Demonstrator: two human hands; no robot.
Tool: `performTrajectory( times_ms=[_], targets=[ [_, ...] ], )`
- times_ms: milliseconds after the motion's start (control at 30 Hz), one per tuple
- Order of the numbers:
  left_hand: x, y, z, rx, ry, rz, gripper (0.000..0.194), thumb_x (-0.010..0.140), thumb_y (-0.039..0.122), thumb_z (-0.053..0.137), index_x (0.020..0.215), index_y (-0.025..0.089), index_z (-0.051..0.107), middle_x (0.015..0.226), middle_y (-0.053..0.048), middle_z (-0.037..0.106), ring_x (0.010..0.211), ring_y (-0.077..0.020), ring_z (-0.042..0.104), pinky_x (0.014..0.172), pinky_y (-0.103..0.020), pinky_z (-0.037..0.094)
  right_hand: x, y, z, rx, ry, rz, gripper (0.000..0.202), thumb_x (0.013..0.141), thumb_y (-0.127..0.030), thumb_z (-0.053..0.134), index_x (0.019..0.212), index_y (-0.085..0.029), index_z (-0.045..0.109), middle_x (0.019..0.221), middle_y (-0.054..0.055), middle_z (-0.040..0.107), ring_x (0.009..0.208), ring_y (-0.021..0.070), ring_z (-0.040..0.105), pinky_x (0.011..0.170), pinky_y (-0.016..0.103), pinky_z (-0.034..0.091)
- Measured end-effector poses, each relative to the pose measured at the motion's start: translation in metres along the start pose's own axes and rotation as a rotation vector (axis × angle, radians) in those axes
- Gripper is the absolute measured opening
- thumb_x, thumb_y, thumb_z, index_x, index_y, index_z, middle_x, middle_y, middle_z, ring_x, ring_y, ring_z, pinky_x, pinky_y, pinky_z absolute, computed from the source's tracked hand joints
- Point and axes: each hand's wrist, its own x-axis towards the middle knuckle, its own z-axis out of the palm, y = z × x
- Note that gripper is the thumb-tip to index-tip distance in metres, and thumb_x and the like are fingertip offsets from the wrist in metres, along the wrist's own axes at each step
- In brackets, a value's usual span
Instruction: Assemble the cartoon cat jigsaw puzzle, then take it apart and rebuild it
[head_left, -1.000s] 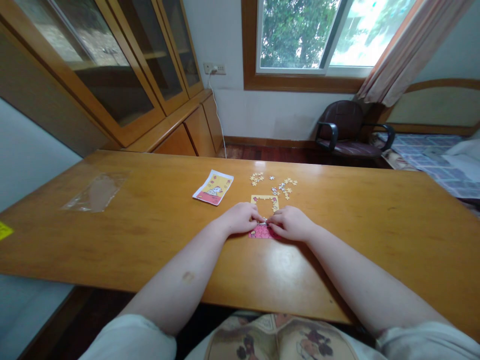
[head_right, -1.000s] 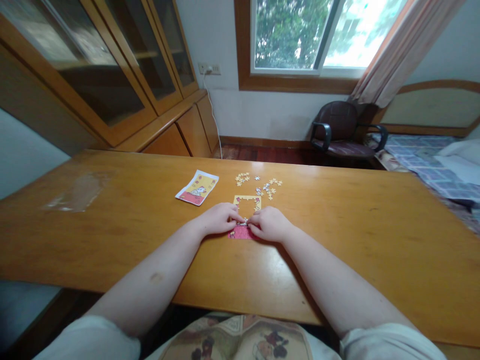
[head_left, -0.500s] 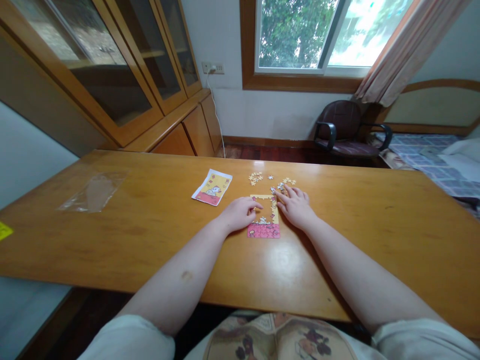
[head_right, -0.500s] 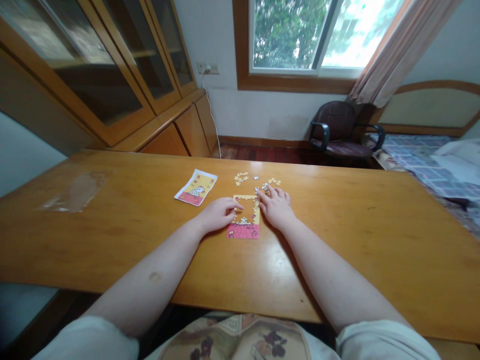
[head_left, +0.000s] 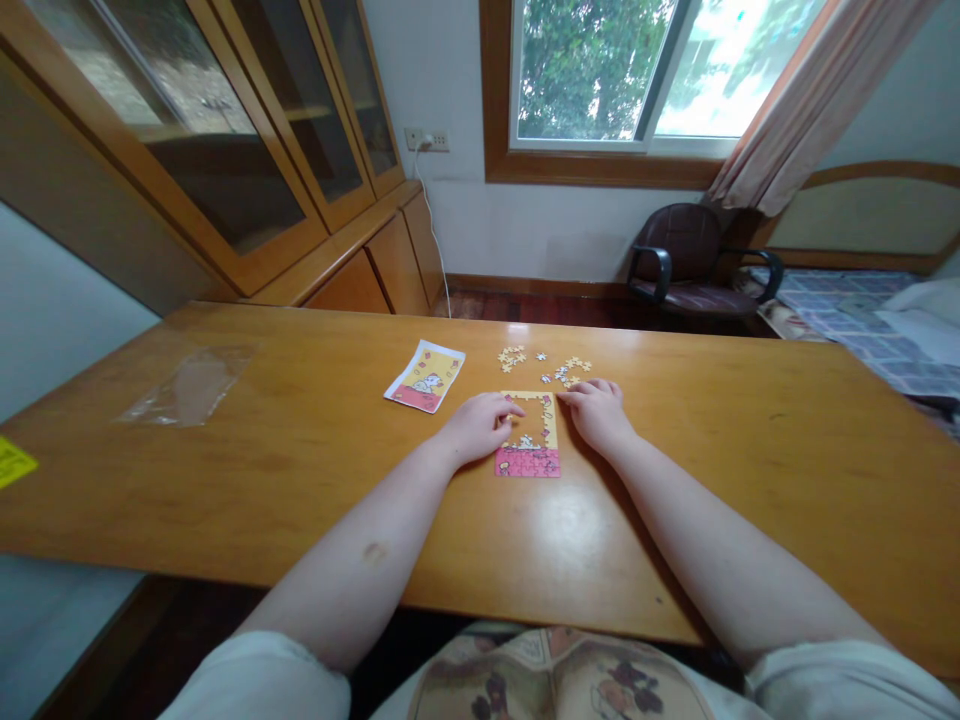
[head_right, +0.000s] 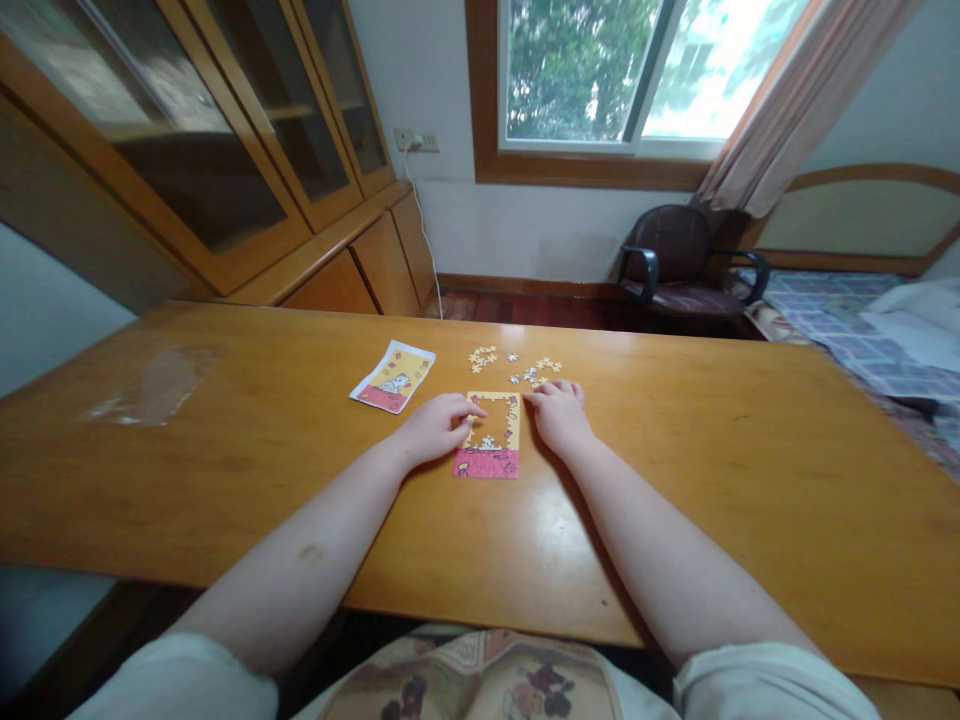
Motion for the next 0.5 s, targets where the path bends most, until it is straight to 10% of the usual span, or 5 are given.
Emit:
performTrajectory(
  times_ms=[500],
  targets=[
    [0.0, 0.003, -0.005, 0.011, 0.013, -0.039, 0.028, 0.08, 0.014, 0.048, 0.098, 0.019, 0.07, 0.09, -0.005, 0.067, 0.09, -0.0188, 0.061, 0.084, -0.031, 0.047, -0.002, -0.003, -0.014, -0.06, -0.098, 0.061, 0.036, 0.095, -0.03, 0.037, 0.103, -0.029, 0.073, 0.107, 0.006, 0.069, 0.1, 0.0237, 0.046, 0.09, 0.039, 0.022]
  ],
)
